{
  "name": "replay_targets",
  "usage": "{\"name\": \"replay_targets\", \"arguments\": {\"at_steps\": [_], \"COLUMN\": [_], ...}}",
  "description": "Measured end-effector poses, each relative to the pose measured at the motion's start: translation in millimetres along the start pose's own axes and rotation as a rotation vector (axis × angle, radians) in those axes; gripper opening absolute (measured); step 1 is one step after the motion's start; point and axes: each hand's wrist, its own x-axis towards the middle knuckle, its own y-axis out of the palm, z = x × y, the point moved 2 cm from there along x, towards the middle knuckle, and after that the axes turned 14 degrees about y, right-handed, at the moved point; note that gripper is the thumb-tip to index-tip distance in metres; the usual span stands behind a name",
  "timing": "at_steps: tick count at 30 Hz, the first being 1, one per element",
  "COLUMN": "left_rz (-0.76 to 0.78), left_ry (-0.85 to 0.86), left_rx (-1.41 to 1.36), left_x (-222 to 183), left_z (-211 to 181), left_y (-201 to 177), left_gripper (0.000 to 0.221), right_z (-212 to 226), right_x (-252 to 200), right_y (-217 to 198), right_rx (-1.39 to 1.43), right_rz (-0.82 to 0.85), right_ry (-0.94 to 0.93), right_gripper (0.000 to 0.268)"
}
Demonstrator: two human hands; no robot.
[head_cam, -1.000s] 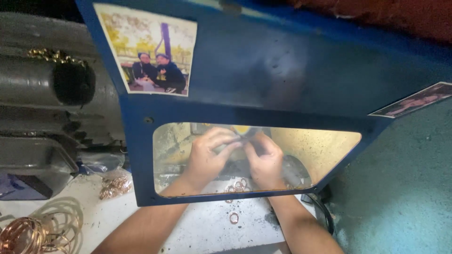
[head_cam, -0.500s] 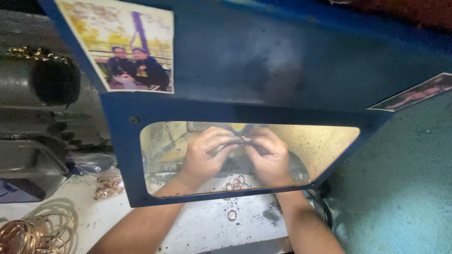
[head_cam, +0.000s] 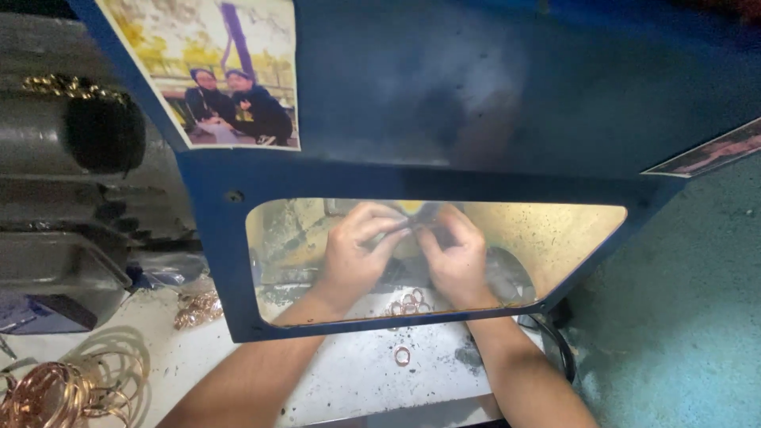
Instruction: Polishing a metal ring using a motorized polishing wheel inside a protective enclosure.
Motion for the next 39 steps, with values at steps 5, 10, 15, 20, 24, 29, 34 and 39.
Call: {"name": "replay_targets", "arguments": {"at_steps": [5,10,15,20,24,29,34,39], "left_rz": [-0.031,-0.014,-0.013,0.008,-0.005,0.003,-0.03,-0.059], "left_ry": [0.03,0.058,0.065,0.06,0.067,0.055,0.025,0.07], "left_rx": [-0.037,-0.036,-0.038,0.006,0.003,-0.011,0.003,-0.03], "left_x": [-3.9,2.1,-2.5,-4.1,-12.8,-11.4,-14.9,-18.0], "left_z": [1.8,-9.8,-2.4,7.1,14.0,12.8,10.4,5.4], "left_y": [2.8,0.7,6.3,7.6,12.0,14.0,13.8,9.7], "left_gripper": [0.008,0.009,0.007,0.006,0.006,0.008,0.008,0.009], "right_z": [4.9,0.6,5.1,-17.5,-28.5,-28.7,-10.9,-12.8], "right_x": [-1.1,-1.5,5.3,7.9,3.4,3.6,0.2,-4.0], "right_y": [-3.1,-16.6,-14.1,-8.5,-5.6,-5.6,-7.5,-11.8], "right_rx": [0.014,0.022,0.011,-0.045,-0.052,-0.034,0.01,0.003], "right_rz": [0.004,0.048,0.053,0.029,0.018,0.023,0.023,0.065], "right_ry": [-0.004,-0.031,-0.134,-0.153,-0.167,-0.177,-0.132,-0.153], "right_gripper": [0.007,0.005,0.008,0.009,0.01,0.01,0.011,0.002]}}
